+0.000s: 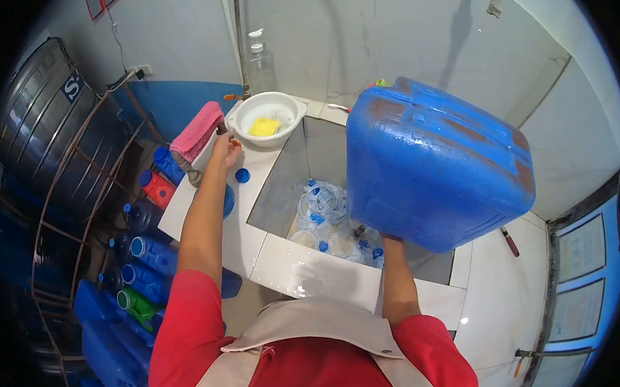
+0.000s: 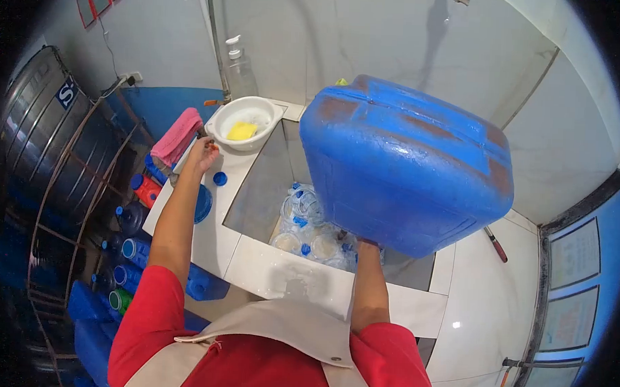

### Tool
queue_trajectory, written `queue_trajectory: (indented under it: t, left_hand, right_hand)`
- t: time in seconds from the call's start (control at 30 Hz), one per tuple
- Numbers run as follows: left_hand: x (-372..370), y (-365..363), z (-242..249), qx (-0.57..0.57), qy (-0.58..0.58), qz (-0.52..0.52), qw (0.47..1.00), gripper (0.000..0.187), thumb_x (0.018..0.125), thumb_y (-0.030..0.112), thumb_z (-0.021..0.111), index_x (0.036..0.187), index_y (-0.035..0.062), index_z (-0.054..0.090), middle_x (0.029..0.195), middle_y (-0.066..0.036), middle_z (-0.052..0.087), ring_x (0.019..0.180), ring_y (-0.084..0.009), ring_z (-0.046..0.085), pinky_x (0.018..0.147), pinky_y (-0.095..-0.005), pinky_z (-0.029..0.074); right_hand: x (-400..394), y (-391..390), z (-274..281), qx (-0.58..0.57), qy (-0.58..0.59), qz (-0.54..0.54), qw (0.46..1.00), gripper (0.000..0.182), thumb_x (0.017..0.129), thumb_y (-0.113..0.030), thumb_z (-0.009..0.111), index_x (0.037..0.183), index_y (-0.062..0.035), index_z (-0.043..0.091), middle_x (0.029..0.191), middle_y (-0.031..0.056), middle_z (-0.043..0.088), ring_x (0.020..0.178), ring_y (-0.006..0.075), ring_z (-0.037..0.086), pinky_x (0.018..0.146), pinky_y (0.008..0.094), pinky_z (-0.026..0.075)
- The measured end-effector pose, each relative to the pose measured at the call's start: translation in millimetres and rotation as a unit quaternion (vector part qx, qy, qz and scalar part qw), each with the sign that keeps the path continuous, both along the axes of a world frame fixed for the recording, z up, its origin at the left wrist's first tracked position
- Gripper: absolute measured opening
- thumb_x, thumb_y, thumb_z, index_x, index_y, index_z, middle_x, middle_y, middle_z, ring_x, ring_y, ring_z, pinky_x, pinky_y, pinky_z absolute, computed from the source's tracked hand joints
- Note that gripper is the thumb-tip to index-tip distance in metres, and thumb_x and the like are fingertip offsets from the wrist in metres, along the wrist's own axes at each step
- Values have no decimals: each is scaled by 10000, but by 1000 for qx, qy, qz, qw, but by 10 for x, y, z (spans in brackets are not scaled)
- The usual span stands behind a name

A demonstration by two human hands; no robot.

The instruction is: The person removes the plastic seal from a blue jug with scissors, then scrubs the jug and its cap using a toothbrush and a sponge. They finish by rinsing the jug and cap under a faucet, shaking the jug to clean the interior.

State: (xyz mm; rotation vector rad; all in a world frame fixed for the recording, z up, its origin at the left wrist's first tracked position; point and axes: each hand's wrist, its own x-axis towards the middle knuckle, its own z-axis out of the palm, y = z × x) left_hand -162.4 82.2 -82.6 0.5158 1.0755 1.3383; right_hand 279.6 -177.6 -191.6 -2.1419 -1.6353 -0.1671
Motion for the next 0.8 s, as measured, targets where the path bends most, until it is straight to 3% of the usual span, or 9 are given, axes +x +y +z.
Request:
queue_trajectory:
  t: [0.2,0.23,0.27,0.3,0.33,0.37,0.53,0.67,0.8]
  left_hand:
    - [-96,12,247,64,-175,7,982,58,796,13,566,823,1,517,827,-104,482,714,-184,495,666,-280,478]
    - [-119,-55,338,186,172,-26,967,48,800,6,551,829,-9,516,831,-108,489,746,-194,511,688,-290,488]
    - [-133,-81,369,289,493,-56,819,42,804,-2,536,836,-20,516,835,-112,496,778,-205,526,709,-301,497]
    - [-141,5,337,288,491,-60,820,42,804,-2,536,836,-20,516,835,-112,496,778,-205,526,709,-301,497]
    - [-142,120,326,176,142,2,974,40,809,-4,520,846,-17,515,841,-107,504,793,-211,532,718,-303,500]
    - [-150,190,300,33,-228,67,971,46,813,-6,503,857,-14,515,848,-103,512,808,-217,537,728,-305,503]
    - [-46,112,148,114,-88,64,988,136,794,-2,473,927,5,499,890,-113,512,829,-213,540,796,-309,489]
    - [121,-116,249,118,110,67,985,394,787,24,443,1181,20,441,1013,-107,524,867,-199,542,823,-299,455]
    - [187,-286,284,168,400,41,900,585,773,32,456,1344,24,328,1199,-147,468,1050,-257,515,909,-310,408]
  right_hand:
    - [106,-32,-27,79,142,3,987,372,956,-292,354,1218,-52,463,1212,121,499,1109,241,464,967,355,371]
    - [119,-42,-35,79,146,1,986,372,955,-292,355,1219,-52,462,1213,121,499,1110,241,463,967,355,371]
    - [136,-42,-29,81,149,1,985,373,955,-292,355,1221,-52,461,1214,121,498,1111,241,463,968,355,371]
    - [142,-47,-30,83,153,1,985,374,955,-292,356,1222,-52,459,1215,121,498,1112,241,463,968,355,371]
    - [142,-51,-33,85,156,0,984,374,955,-292,356,1223,-51,458,1216,121,497,1113,241,462,969,355,371]
    - [147,-49,-31,86,157,0,984,375,955,-292,356,1224,-51,457,1217,121,497,1114,241,462,969,355,371]
    - [145,-57,-40,88,168,0,982,378,955,-292,358,1231,-50,451,1221,121,495,1118,240,460,971,356,370]
    - [142,-49,-43,92,176,0,980,381,955,-292,360,1236,-49,447,1224,121,493,1122,240,458,973,356,369]
    - [150,-53,-52,93,181,-1,979,384,955,-292,362,1241,-49,442,1228,121,492,1125,239,457,974,356,369]
